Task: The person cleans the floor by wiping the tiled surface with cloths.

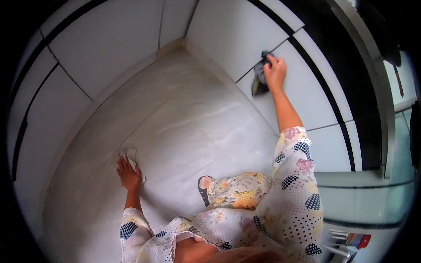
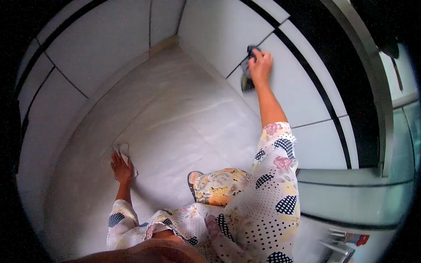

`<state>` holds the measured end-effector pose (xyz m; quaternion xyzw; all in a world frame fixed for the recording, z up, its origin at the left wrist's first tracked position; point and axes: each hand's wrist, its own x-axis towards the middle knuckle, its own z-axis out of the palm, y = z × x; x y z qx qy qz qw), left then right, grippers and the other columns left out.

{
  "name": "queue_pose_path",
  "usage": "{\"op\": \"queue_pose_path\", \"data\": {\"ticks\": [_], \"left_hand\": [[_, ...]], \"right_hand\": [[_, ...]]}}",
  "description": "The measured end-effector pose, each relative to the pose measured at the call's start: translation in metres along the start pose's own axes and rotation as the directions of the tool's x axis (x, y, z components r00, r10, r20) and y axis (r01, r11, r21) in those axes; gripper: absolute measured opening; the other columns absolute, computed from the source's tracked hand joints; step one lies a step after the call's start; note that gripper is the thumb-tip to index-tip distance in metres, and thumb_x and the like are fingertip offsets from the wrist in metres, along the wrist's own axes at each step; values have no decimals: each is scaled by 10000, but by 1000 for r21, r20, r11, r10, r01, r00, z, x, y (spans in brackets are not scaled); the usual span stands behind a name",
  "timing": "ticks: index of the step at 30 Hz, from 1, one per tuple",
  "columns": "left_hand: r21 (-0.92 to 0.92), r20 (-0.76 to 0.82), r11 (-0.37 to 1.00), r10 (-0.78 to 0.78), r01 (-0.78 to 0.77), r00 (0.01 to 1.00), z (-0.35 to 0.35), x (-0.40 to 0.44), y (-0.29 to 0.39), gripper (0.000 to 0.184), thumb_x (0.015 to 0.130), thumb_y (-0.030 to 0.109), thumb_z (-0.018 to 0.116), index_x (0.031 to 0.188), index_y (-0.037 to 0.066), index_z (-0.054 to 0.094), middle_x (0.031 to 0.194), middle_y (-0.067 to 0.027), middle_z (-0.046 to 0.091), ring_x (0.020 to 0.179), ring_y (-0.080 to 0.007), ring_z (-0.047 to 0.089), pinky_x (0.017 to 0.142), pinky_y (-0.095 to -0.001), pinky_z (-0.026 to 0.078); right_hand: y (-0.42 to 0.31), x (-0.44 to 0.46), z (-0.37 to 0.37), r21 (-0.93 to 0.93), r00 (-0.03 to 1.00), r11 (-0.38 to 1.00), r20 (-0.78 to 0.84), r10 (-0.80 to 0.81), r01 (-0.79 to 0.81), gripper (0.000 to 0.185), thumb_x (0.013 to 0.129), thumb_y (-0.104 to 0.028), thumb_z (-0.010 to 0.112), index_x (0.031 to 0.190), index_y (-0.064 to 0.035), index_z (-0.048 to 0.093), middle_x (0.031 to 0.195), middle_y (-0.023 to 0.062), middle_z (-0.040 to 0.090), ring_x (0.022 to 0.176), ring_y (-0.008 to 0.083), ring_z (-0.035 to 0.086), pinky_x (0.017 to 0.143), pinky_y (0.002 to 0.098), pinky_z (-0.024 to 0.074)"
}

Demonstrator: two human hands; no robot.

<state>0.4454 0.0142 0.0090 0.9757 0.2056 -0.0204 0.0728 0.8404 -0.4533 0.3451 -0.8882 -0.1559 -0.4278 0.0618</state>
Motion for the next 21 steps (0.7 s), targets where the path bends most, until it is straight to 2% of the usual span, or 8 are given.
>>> {"op": "queue_pose_path", "data": {"ticks": [5,8,11,12,14,17,19,21], "left_hand": [[-11,-69,999,-35,34,997,-1,-8,3,668,938,397,425,1481,32,288,1565,-142,239,1459,-293,180,1164,-512,147],[-43,-100,997,-75,71,992,-10,-10,6,665,936,393,432,1480,38,292,1569,-121,240,1461,-278,177,1168,-493,147],[-43,-166,998,-57,50,985,-38,-10,7,661,933,389,439,1478,41,299,1572,-108,236,1462,-272,174,1170,-486,143],[-46,-184,998,-54,46,981,-41,-11,5,660,933,389,439,1477,43,300,1574,-105,232,1462,-269,174,1170,-485,141],[-19,-215,998,-54,51,975,-78,-8,-1,659,931,390,441,1475,43,305,1576,-101,226,1464,-265,171,1170,-486,138],[8,-209,997,-78,82,975,-102,-9,-4,662,926,395,445,1470,40,316,1579,-100,219,1466,-260,167,1167,-491,136],[-37,-236,996,-90,84,968,-89,-14,1,665,922,399,445,1466,36,325,1580,-101,215,1466,-260,167,1164,-496,137],[-35,-219,997,-76,70,973,-89,-13,6,666,918,398,447,1462,31,332,1577,-104,221,1466,-261,167,1162,-502,137]], "right_hand": [[-42,89,-15,-209,947,948,-162,-276,241,425,717,-51,718,1108,-206,654,1100,116,568,1029,342,511,859,432,485],[-50,93,-11,-371,929,877,-85,-360,306,349,771,-61,694,1095,-184,649,1094,129,583,1050,344,512,865,420,474],[-45,53,20,-238,945,917,143,-293,320,313,805,-67,674,1104,-153,638,1068,171,595,1027,355,523,851,420,474],[-32,30,50,-116,967,980,217,-137,164,280,811,-76,674,1087,-119,647,1051,196,597,1010,367,532,823,441,482],[-33,-1,50,-46,917,980,363,-164,194,231,805,-100,621,1025,-47,667,992,191,610,916,383,568,819,476,469],[-28,-58,49,85,894,996,448,-16,-25,343,759,-26,579,1094,-14,653,1050,201,644,999,390,582,870,458,473],[-24,-99,23,220,900,973,404,-160,75,360,772,-78,610,1125,-19,646,1080,193,651,1003,359,606,892,427,471],[-22,-134,3,264,647,923,763,-22,-280,404,789,-153,666,1171,-23,632,1123,163,658,1047,282,619,927,374,462]]}}
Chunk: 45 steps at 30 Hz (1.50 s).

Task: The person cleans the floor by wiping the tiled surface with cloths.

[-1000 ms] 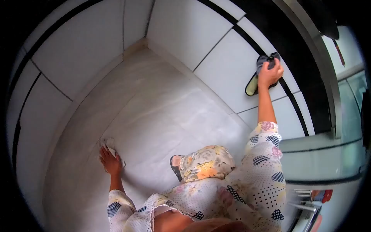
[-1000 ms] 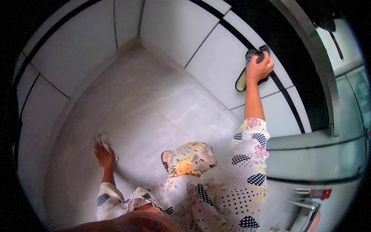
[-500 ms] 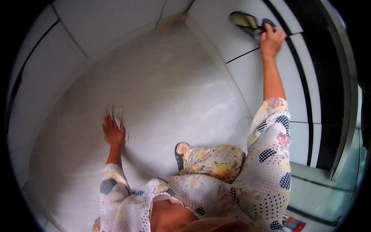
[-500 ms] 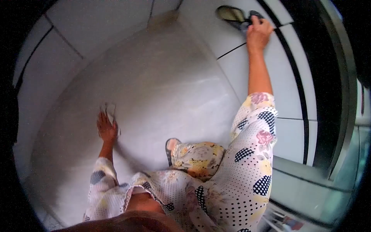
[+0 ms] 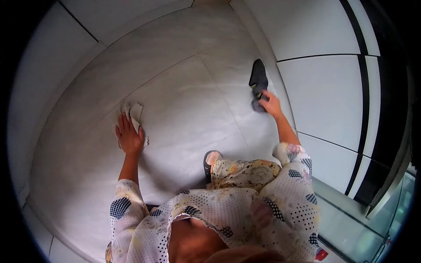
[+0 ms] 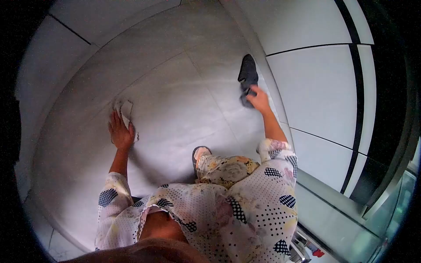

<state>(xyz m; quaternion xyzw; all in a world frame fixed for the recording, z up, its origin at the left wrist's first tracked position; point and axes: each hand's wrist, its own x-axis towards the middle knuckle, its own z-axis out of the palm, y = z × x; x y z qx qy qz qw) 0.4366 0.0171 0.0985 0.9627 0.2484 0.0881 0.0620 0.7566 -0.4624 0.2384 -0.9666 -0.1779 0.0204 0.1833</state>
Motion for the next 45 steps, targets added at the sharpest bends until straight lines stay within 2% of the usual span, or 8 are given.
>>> {"op": "queue_pose_path", "data": {"ticks": [1,6,9,25,33,38,41,45], "left_hand": [[6,3,1000,1,-1,1000,-1,-1,0,666,916,397,447,1460,29,336,1576,-105,224,1466,-261,166,1161,-505,136],[-40,17,999,16,-16,1000,-7,-2,9,671,911,385,439,1450,-2,338,1567,-139,235,1463,-292,165,1155,-529,135],[-44,86,999,4,-1,996,-10,-2,19,675,907,380,439,1444,-18,343,1563,-156,237,1462,-315,161,1151,-542,134],[-88,248,996,11,11,969,12,-25,29,687,811,439,544,1360,30,490,1575,-151,218,1468,-302,155,1157,-545,87],[-143,249,989,83,-48,965,7,-37,39,676,772,417,581,1341,58,513,1551,-141,280,1460,-279,189,1143,-542,139],[-133,282,989,105,-70,954,10,-31,37,684,776,412,577,1362,69,496,1557,-134,267,1464,-276,178,1146,-542,142],[-114,260,991,97,-70,961,8,-27,37,685,781,412,575,1367,68,490,1556,-139,265,1464,-274,175,1150,-541,141],[-101,217,988,140,-120,966,5,-20,32,686,797,418,568,1372,54,480,1549,-150,275,1465,-273,172,1153,-542,137]], "right_hand": [[3,-9,-1,197,911,909,275,307,-366,432,800,-228,698,1185,-41,638,1206,163,625,1136,301,578,1004,370,415],[22,-10,36,262,970,963,-209,128,-71,565,918,-330,585,1402,-72,448,1402,222,442,1301,344,431,1061,406,348],[27,20,75,-371,975,905,-155,162,-209,632,962,-423,478,1475,-87,322,1498,225,297,1381,392,296,1086,506,284],[-117,366,109,-355,932,876,-276,236,-327,709,966,-612,292,1486,-131,309,1528,209,270,1411,385,259,1090,605,268],[-108,377,134,-537,937,844,-300,-179,-11,574,987,-492,368,1353,-70,501,1365,222,492,1267,393,454,1047,582,344],[-188,284,144,-863,942,435,124,-313,258,516,1002,-394,358,1350,-36,490,1312,206,531,1247,374,462,1071,520,345],[-259,233,174,-556,924,761,33,-381,334,493,991,-364,375,1344,-34,473,1337,206,491,1267,370,432,1090,507,317],[-348,149,229,-286,741,687,168,-650,668,391,847,-222,571,1185,-26,597,1187,192,550,1108,343,504,934,495,408]]}}
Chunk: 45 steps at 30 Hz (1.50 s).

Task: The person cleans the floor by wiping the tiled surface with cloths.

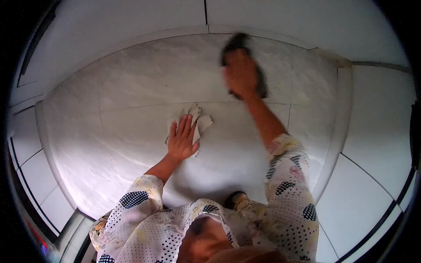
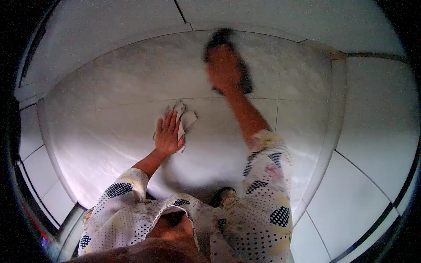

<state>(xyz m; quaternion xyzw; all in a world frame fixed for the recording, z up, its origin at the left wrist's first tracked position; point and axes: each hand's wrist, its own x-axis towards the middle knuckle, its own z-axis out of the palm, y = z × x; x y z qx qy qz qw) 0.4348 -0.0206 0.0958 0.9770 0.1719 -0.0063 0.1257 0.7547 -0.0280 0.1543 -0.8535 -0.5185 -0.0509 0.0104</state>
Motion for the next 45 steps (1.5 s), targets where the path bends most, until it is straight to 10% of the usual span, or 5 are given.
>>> {"op": "queue_pose_path", "data": {"ticks": [7,14,22,35,45], "left_hand": [[-22,26,1000,-6,6,1000,5,11,-11,693,850,401,537,1410,13,407,1543,-162,278,1444,-312,223,1150,-535,158],[-74,15,997,4,-3,1000,0,16,-11,654,900,401,476,1461,87,359,1579,-92,214,1467,-246,158,1175,-498,129],[-141,-80,990,-5,-6,997,-18,16,-12,652,851,336,567,1436,102,400,1536,-103,311,1444,-247,227,1169,-494,167],[-118,44,993,-25,30,999,-20,-65,-6,695,795,285,638,1428,130,397,1550,-88,283,1449,-256,218,1153,-511,189],[-141,105,988,-42,57,994,9,-63,-20,762,759,316,663,1446,158,374,1556,-61,271,1456,-235,201,1163,-507,156]], "right_hand": [[-149,-13,74,297,864,816,-265,-429,496,465,877,-281,562,1311,-113,542,1390,118,458,1297,293,397,1062,503,317],[53,-36,28,-71,974,971,0,228,-227,452,905,-274,527,1314,-84,529,1329,175,507,1212,344,474,976,464,433],[39,-199,-58,45,898,996,431,-92,81,532,909,-268,507,1393,-56,446,1459,168,404,1386,337,323,1113,494,290],[52,-104,2,-130,937,930,-116,329,-343,557,961,-383,455,1431,-92,392,1498,189,328,1412,358,256,1124,530,223],[22,-342,-64,314,703,893,552,-449,324,566,919,-349,529,1441,-173,398,1537,103,310,1447,268,224,1167,487,154]]}}
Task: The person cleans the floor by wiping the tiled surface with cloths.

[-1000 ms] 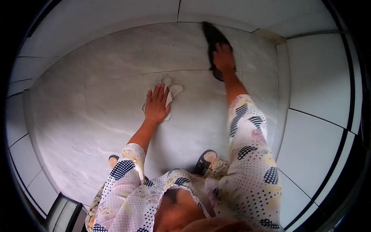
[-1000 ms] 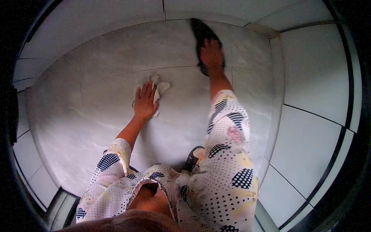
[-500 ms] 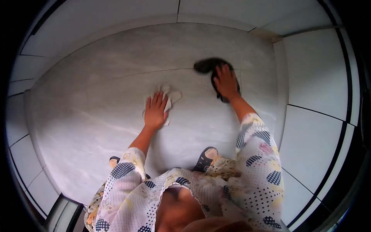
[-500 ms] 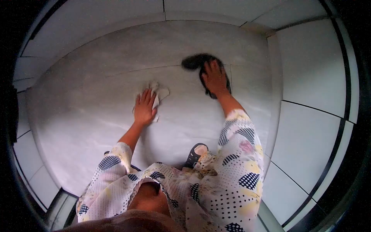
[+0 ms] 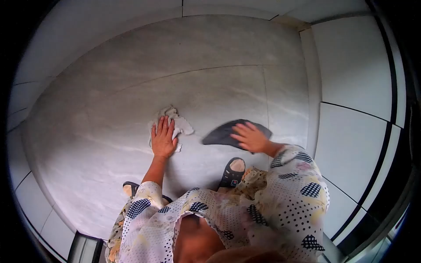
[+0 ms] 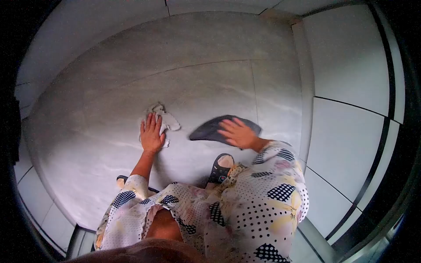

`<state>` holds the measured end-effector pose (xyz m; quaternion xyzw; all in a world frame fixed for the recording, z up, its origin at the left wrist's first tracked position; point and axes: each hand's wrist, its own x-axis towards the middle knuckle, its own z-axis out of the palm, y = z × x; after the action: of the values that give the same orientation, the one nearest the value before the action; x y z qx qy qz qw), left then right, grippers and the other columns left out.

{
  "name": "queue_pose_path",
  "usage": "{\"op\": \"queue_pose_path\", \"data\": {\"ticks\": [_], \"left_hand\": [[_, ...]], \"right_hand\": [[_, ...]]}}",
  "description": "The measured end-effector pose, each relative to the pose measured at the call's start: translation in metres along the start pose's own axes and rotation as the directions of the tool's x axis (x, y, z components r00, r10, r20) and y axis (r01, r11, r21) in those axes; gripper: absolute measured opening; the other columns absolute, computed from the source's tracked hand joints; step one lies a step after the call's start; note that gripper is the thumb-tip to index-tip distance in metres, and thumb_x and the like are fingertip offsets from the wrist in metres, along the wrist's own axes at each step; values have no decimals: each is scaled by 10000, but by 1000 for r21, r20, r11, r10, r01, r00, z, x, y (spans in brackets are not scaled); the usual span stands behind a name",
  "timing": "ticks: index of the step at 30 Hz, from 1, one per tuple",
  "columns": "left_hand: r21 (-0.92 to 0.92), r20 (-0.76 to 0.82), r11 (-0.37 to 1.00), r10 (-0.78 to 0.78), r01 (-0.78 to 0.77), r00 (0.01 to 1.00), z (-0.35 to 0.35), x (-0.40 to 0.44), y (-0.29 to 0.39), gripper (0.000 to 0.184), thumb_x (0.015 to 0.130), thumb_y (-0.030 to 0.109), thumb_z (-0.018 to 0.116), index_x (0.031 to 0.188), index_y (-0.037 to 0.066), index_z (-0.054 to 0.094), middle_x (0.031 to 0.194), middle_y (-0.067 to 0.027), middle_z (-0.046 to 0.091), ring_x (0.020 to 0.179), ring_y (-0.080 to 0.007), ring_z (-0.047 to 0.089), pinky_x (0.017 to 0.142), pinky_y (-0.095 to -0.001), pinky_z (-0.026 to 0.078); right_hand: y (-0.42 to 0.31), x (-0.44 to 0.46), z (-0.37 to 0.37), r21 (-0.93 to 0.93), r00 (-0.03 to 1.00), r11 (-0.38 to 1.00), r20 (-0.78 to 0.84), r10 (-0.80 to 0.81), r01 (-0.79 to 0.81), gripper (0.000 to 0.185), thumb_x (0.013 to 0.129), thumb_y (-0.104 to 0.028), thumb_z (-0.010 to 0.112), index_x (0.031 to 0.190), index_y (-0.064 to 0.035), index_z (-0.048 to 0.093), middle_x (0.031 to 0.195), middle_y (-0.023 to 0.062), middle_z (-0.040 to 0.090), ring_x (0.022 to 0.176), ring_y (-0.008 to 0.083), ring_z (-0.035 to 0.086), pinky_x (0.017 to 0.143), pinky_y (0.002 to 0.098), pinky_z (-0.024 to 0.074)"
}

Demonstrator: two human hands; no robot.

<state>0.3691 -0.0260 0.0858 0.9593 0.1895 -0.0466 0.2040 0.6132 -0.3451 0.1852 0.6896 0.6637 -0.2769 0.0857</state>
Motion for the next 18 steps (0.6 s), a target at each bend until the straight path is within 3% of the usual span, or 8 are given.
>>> {"op": "queue_pose_path", "data": {"ticks": [3,4,8,11,12,13,14,18], "left_hand": [[27,-1,1000,-8,8,1000,-8,-8,-5,778,753,325,669,1451,158,368,1561,-59,261,1458,-238,195,1163,-506,155],[34,7,999,-9,9,1000,-8,-8,-5,783,752,327,670,1452,159,365,1563,-59,258,1459,-236,194,1163,-506,155],[27,43,1000,-14,13,999,-7,-12,-5,797,746,331,675,1455,154,359,1568,-63,242,1461,-236,182,1165,-507,145],[26,61,999,-24,23,998,-10,-9,-7,793,740,327,677,1449,149,369,1566,-74,244,1462,-245,180,1165,-509,142],[16,60,999,-30,29,998,-7,-8,-5,791,738,325,677,1446,147,373,1564,-79,247,1462,-249,179,1164,-509,142],[10,55,1000,-25,25,998,-6,-8,-4,790,739,323,676,1446,145,373,1563,-83,248,1462,-252,178,1165,-509,140],[6,51,1000,-17,17,999,-5,-9,-5,789,739,320,675,1446,144,372,1562,-88,249,1462,-255,176,1165,-509,137],[35,-14,999,21,-21,1000,-10,-9,-3,790,745,318,668,1452,142,363,1561,-98,251,1464,-262,169,1168,-508,125]], "right_hand": [[21,-68,-21,87,883,880,108,457,-466,577,864,-246,588,1403,-103,439,1492,197,331,1360,377,344,1096,465,314],[39,-89,-2,116,805,813,-117,582,-571,579,852,-194,591,1393,-60,435,1472,237,331,1316,433,366,1055,464,361],[134,-67,54,210,78,232,-561,824,-950,572,974,-336,419,1409,33,378,1431,294,373,1334,434,343,1100,467,304],[179,-20,12,345,-119,34,-412,904,-938,593,997,-394,360,1403,37,404,1434,264,397,1351,393,323,1122,455,258],[184,5,-8,329,-62,86,-413,909,-940,591,1000,-397,348,1406,28,408,1431,248,413,1359,375,310,1135,441,231],[225,24,13,-106,204,174,-516,832,-979,570,1003,-384,346,1399,19,423,1436,229,417,1341,365,346,1135,442,228],[185,67,-50,237,143,313,-540,830,-920,537,980,-372,396,1347,12,478,1410,208,450,1299,358,400,1106,455,276],[145,214,-120,187,437,671,-630,642,-718,429,890,-336,525,1192,-38,589,1227,176,549,1171,340,482,968,464,405]]}}
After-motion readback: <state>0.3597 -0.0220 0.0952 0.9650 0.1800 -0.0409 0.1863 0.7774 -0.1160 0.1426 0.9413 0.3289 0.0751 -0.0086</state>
